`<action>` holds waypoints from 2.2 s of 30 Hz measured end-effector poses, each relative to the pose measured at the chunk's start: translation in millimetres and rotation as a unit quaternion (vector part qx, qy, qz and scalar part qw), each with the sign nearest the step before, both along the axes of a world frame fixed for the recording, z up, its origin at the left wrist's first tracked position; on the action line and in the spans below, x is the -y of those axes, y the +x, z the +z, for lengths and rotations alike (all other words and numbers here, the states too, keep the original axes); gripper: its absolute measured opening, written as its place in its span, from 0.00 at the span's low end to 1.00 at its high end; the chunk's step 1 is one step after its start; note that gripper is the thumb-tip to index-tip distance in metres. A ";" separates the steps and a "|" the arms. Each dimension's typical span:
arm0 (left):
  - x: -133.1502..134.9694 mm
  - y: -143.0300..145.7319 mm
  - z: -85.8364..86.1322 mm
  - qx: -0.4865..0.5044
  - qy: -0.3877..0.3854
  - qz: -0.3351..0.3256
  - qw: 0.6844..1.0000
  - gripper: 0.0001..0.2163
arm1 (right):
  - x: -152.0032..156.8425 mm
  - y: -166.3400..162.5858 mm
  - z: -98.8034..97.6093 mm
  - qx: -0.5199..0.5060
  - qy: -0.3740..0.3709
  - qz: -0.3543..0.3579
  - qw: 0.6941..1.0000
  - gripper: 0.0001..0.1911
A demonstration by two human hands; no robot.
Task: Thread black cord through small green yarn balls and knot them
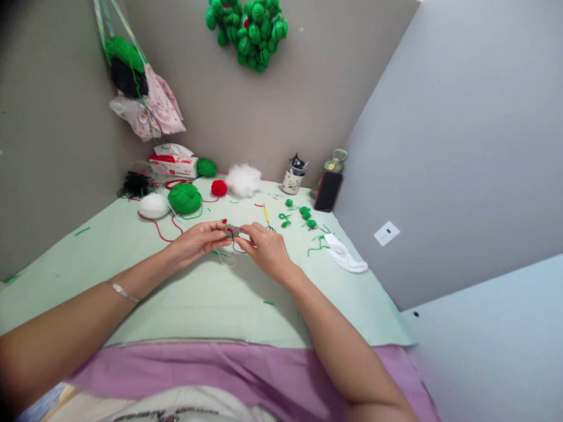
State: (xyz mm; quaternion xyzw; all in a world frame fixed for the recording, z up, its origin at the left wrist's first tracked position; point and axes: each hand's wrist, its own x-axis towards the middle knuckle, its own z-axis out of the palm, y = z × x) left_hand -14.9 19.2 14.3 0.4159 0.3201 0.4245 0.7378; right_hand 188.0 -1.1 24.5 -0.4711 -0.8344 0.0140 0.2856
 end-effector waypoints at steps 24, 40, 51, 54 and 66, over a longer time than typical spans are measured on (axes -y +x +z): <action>0.8 -0.3 2.1 -0.007 0.013 -0.020 1.000 0.04 | 4.6 0.2 10.1 -0.045 -0.066 0.017 0.997 0.12; -6.2 -6.5 0.4 -0.011 0.019 0.029 0.999 0.10 | 0.4 18.5 20.9 -0.183 -0.360 0.168 0.899 0.19; -28.5 -35.2 10.1 -0.095 0.101 0.173 0.975 0.10 | -20.7 25.6 -2.7 -0.017 -0.152 -0.008 0.988 0.11; -39.6 -51.2 6.3 -0.276 0.214 0.253 0.902 0.11 | -40.2 30.2 -9.8 0.089 -0.078 -0.140 0.983 0.13; -11.0 -15.7 -10.4 -0.463 0.387 0.038 0.796 0.08 | -56.3 12.5 -23.9 0.128 -0.129 -0.183 0.966 0.14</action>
